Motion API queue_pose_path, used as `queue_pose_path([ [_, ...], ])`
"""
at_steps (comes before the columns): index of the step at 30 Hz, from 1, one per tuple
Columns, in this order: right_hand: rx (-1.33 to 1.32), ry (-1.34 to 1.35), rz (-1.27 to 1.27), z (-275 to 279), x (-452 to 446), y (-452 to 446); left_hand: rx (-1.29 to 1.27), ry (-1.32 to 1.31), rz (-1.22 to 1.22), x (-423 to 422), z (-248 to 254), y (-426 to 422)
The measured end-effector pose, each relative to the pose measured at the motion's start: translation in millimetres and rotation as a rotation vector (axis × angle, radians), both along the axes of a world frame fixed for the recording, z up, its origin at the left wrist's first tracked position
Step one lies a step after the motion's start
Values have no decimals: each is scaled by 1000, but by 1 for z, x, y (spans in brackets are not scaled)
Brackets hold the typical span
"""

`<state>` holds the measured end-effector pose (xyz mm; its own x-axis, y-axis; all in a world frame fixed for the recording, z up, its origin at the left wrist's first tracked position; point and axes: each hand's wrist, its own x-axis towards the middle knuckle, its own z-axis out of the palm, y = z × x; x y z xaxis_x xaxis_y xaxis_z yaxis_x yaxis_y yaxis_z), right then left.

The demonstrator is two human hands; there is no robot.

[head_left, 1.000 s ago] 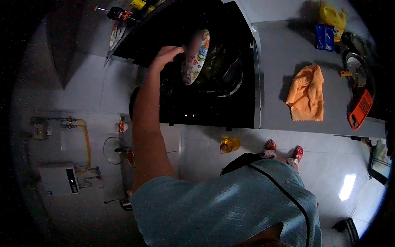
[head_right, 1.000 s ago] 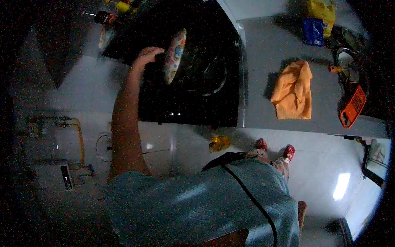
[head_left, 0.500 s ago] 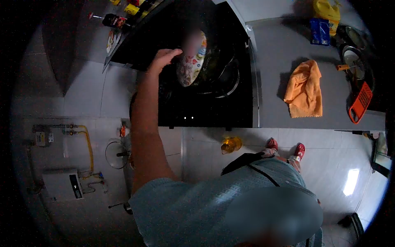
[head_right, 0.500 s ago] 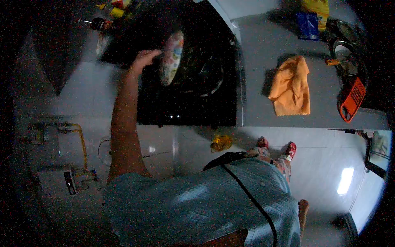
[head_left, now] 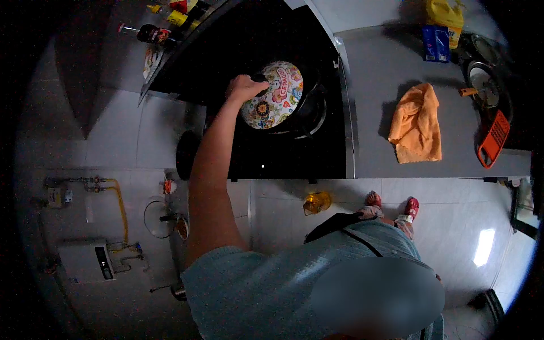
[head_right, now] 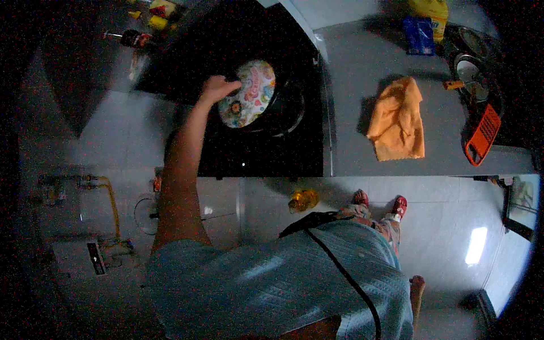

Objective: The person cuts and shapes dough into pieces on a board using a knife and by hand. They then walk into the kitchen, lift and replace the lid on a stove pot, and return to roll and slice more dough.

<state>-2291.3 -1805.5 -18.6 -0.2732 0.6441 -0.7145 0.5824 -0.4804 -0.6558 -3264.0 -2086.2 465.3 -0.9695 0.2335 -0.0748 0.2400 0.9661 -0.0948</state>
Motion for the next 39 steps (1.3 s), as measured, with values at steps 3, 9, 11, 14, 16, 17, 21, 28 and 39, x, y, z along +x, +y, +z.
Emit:
queue_pose_path([
  [3,11,17,-2,-1,5,-3,14,-110,21,6,7,8],
  [9,88,159,15,-9,27,-23,5,-59,-9,-1,-8,8],
  [11,39,63,-17,-1,27,-24,7,-103,9,-5,-10,8],
  [14,-6,-12,-58,14,23,-29,-18,-120,9,-9,-12,7],
  [16,-27,-41,-71,18,24,-34,-46,-101,-8,-6,-8,6],
  [17,-38,-53,-72,20,26,-35,-57,-144,-24,-3,1,8],
  [21,-83,-104,-80,34,39,-36,87,27,9,10,12,-8],
  [28,-154,-135,-98,44,90,-19,516,459,-73,164,3,-17],
  [39,-232,-156,-299,56,283,7,557,59,-55,489,-267,51],
])
